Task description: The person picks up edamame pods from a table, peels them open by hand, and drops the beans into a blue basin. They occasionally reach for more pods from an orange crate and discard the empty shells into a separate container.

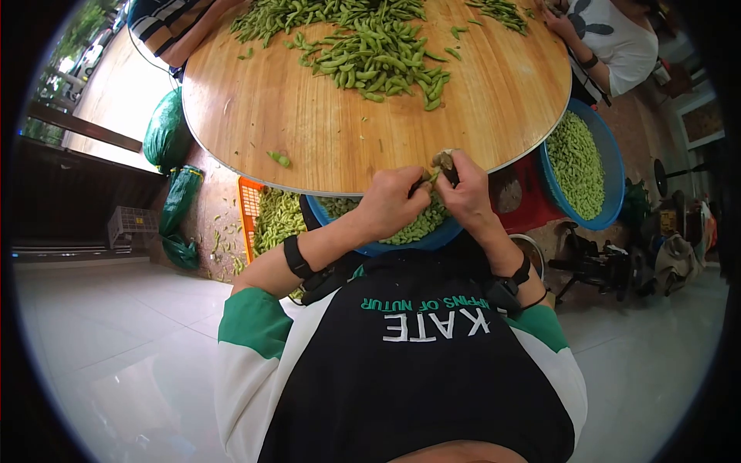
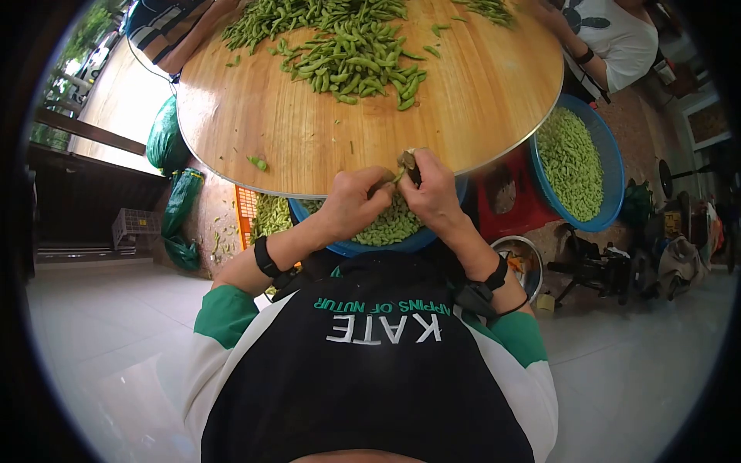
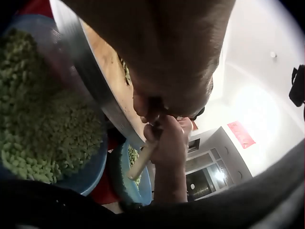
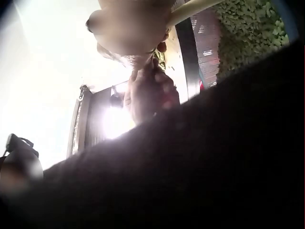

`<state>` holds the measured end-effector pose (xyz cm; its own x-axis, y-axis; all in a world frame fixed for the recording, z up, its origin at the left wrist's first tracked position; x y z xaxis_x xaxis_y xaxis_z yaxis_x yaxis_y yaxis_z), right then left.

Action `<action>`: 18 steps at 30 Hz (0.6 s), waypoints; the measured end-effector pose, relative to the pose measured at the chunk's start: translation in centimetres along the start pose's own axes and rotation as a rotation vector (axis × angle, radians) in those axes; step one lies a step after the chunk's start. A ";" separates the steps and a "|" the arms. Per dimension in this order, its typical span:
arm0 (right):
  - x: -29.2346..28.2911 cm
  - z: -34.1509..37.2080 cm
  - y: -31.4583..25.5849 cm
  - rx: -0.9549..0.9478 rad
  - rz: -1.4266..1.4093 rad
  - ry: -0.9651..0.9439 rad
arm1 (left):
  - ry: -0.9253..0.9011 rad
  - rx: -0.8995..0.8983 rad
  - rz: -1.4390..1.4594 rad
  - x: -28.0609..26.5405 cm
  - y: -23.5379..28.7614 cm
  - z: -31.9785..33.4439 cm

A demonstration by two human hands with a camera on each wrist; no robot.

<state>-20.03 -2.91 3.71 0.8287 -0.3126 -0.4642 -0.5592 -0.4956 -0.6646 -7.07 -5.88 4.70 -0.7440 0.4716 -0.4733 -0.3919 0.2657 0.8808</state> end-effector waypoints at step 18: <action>-1.2 1.4 -1.3 0.071 -0.041 -0.103 | -0.152 -0.090 -0.048 1.5 -1.8 1.7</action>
<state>-20.32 -0.74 4.30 0.8462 -0.2063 -0.4913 -0.5282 -0.4468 -0.7221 -6.58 -4.26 2.33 -0.6355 0.5840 -0.5050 -0.4766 0.2178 0.8517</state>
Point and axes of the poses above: each hand's wrist, its own z-axis away from the middle knuckle, its own x-axis out of the palm, y = z × x, the point moved 8 cm from there along -z, towards the middle knuckle, and after that the axes turned 15 degrees about -x, right-handed, at the moved point
